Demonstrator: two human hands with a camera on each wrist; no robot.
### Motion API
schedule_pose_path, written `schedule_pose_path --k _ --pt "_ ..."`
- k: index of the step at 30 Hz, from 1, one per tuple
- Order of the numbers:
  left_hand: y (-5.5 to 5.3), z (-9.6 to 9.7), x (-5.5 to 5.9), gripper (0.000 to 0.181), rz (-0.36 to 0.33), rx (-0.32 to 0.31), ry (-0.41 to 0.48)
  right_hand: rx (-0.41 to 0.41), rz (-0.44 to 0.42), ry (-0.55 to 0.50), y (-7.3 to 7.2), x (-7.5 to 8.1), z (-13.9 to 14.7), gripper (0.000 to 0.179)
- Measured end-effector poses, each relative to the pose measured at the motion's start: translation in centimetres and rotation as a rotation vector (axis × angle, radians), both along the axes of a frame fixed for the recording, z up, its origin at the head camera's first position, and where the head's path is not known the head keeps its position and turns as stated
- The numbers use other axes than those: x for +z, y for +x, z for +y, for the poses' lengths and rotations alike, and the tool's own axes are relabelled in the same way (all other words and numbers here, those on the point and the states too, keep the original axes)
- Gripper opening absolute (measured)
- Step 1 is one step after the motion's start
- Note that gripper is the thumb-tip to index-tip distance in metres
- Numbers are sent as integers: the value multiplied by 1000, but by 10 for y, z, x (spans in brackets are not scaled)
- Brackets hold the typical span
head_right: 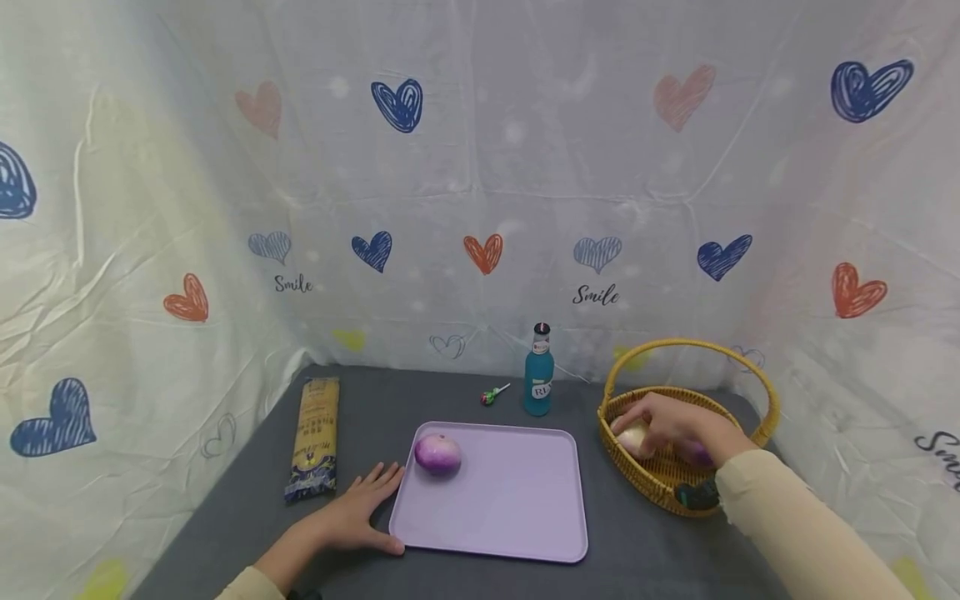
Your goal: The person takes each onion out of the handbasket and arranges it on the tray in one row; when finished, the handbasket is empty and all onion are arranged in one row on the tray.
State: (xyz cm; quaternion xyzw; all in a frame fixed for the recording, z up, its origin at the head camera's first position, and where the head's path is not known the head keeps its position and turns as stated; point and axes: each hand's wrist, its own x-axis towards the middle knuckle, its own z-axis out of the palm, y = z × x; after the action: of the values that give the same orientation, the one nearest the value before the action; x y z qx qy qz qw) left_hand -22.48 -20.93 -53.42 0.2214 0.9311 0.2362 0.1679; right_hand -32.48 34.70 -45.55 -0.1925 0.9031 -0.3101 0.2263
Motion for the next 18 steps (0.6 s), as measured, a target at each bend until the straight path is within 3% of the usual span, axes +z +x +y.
schedule_pose_path --k 4,11,18 --pt "-1 -1 -2 119 -5 0 -5 10 12 8 2 5 0 48" --pt "-1 -1 -5 119 -18 7 6 -45 30 75 4 18 3 45" --pt "-2 -2 -3 119 -10 3 5 5 44 -31 4 36 10 50"
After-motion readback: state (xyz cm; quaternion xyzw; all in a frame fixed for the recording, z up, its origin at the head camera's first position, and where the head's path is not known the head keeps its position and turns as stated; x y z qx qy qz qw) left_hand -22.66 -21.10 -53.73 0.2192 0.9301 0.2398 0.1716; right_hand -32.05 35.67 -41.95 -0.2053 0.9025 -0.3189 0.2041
